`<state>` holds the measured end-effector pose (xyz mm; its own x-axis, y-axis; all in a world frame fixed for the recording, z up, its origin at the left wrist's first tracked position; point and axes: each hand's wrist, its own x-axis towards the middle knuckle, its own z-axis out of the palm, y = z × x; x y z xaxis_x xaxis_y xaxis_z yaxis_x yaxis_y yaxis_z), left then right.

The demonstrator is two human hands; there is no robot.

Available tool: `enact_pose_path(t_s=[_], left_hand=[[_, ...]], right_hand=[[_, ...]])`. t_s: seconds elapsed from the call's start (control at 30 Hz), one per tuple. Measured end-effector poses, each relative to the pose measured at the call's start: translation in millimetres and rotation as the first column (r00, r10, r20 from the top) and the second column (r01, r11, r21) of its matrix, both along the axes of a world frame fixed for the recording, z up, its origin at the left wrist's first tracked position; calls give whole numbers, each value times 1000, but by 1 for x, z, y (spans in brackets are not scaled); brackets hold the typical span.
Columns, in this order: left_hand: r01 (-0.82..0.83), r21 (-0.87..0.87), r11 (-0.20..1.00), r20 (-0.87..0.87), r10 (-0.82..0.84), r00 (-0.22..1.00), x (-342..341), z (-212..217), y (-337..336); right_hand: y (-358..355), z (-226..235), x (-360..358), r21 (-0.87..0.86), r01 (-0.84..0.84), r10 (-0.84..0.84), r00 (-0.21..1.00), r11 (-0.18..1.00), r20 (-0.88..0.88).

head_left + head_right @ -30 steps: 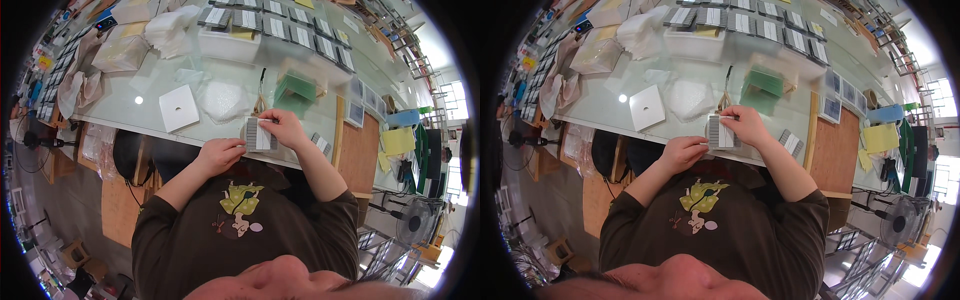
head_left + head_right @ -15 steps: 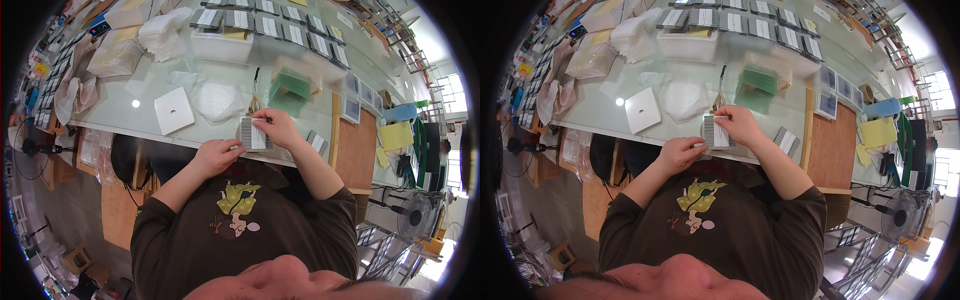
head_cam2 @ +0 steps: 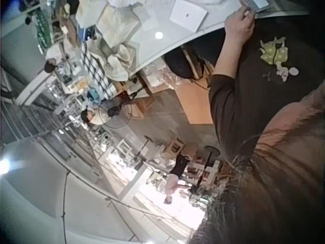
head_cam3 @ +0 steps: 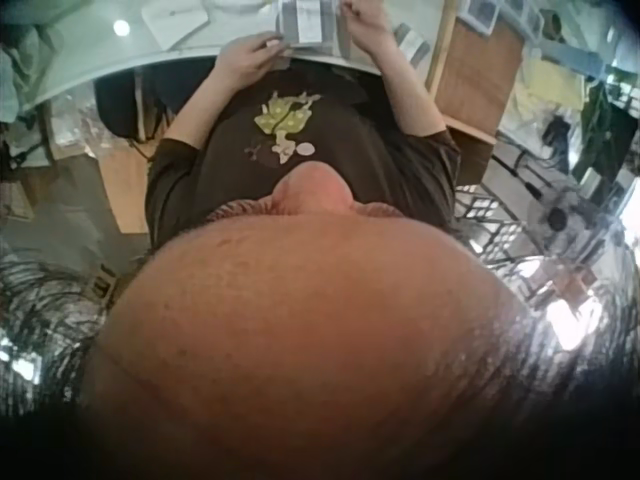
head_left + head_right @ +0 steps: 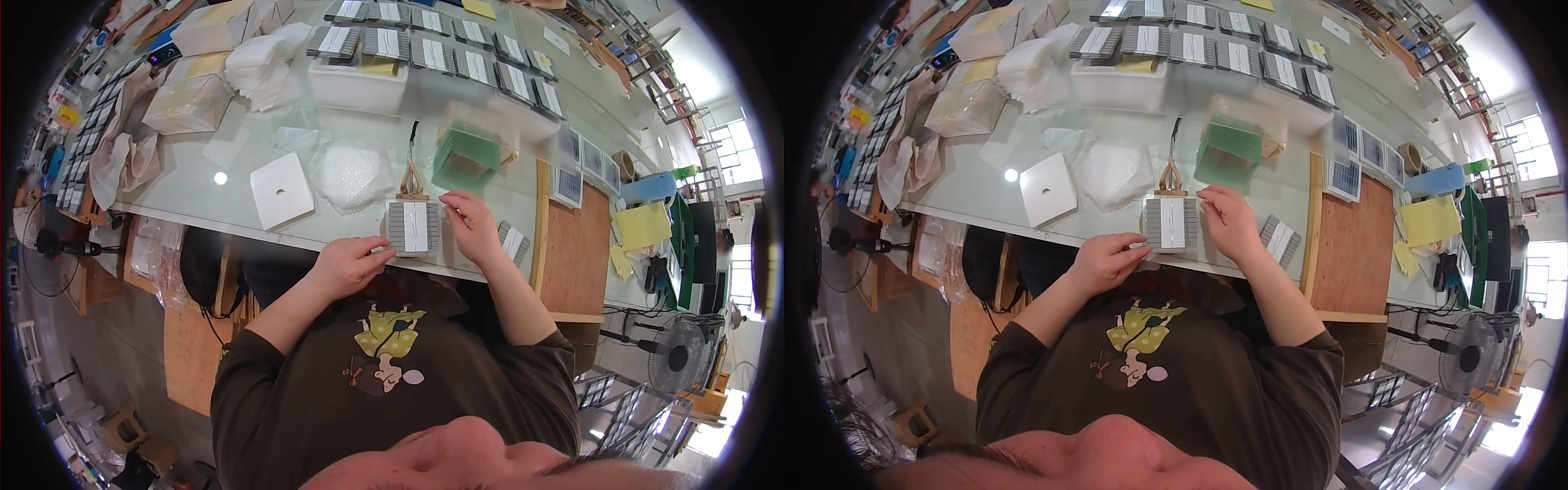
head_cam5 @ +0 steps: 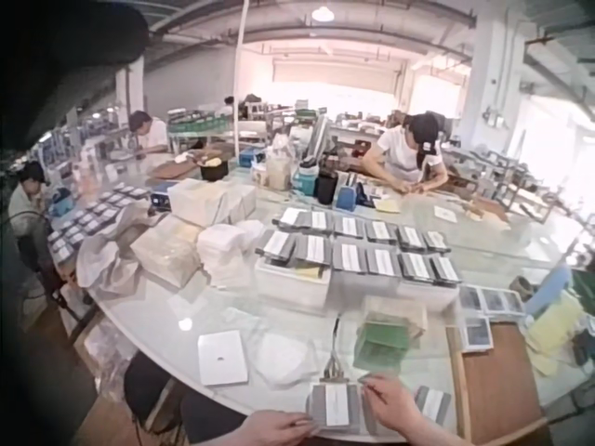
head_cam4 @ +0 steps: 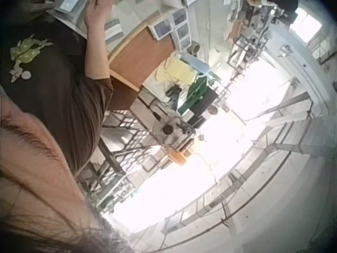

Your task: Inspecting and packaging small solar panels into individual white paper boxes.

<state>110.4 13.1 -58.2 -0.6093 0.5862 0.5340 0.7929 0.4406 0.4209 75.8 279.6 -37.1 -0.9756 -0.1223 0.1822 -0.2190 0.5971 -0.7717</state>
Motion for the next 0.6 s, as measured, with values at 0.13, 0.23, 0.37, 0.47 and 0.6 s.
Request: enact_pose_path(t_s=[0.13,0.23,0.37,0.47,0.6], left_hand=[[-4,2,1000,-3,4,1000,1,0,0],[0,9,1000,-6,0,1000,0,-1,0],[11,13,1000,2,-11,1000,-1,-3,-2],[8,11,1000,10,-8,1000,1,-2,-4],[-11,25,1000,8,11,1000,4,3,-3]], right_hand=[[-5,2,2,36,-23,24,999,999,-24],[-5,0,2,92,-34,39,998,995,-54],[-8,-1,2,76,-31,35,998,997,-59],[-8,-2,2,124,-41,51,996,991,-78],[-8,1,3,127,-43,57,992,991,-109]])
